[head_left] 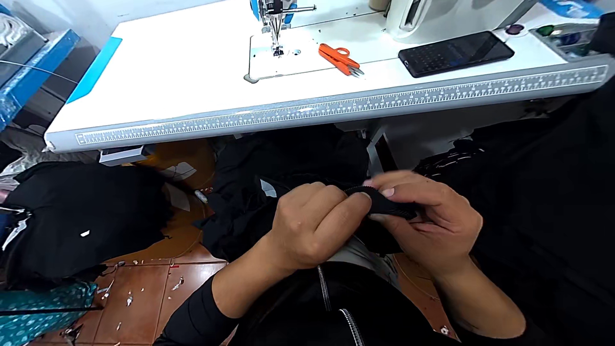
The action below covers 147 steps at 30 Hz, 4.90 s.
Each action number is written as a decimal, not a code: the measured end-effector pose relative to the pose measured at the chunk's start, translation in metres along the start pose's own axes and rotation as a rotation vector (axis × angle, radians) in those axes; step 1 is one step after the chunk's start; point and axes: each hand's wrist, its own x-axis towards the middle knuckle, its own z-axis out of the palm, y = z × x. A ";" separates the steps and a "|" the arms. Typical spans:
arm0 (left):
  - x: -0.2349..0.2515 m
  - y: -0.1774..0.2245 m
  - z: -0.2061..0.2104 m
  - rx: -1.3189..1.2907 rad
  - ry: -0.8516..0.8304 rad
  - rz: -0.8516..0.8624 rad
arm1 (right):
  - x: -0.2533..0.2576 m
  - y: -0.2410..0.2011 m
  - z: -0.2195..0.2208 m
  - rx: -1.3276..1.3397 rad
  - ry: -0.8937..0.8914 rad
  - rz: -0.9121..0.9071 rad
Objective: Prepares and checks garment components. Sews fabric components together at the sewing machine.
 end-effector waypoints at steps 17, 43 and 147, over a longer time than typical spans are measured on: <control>0.001 0.010 -0.005 -0.562 -0.191 -0.548 | 0.003 -0.002 0.002 -0.533 0.030 -0.243; 0.010 0.006 -0.009 -0.840 -0.287 -0.716 | 0.005 0.006 -0.034 0.062 -0.324 0.279; 0.124 -0.172 0.108 0.339 -0.879 -0.317 | -0.044 0.018 -0.060 0.177 0.074 0.602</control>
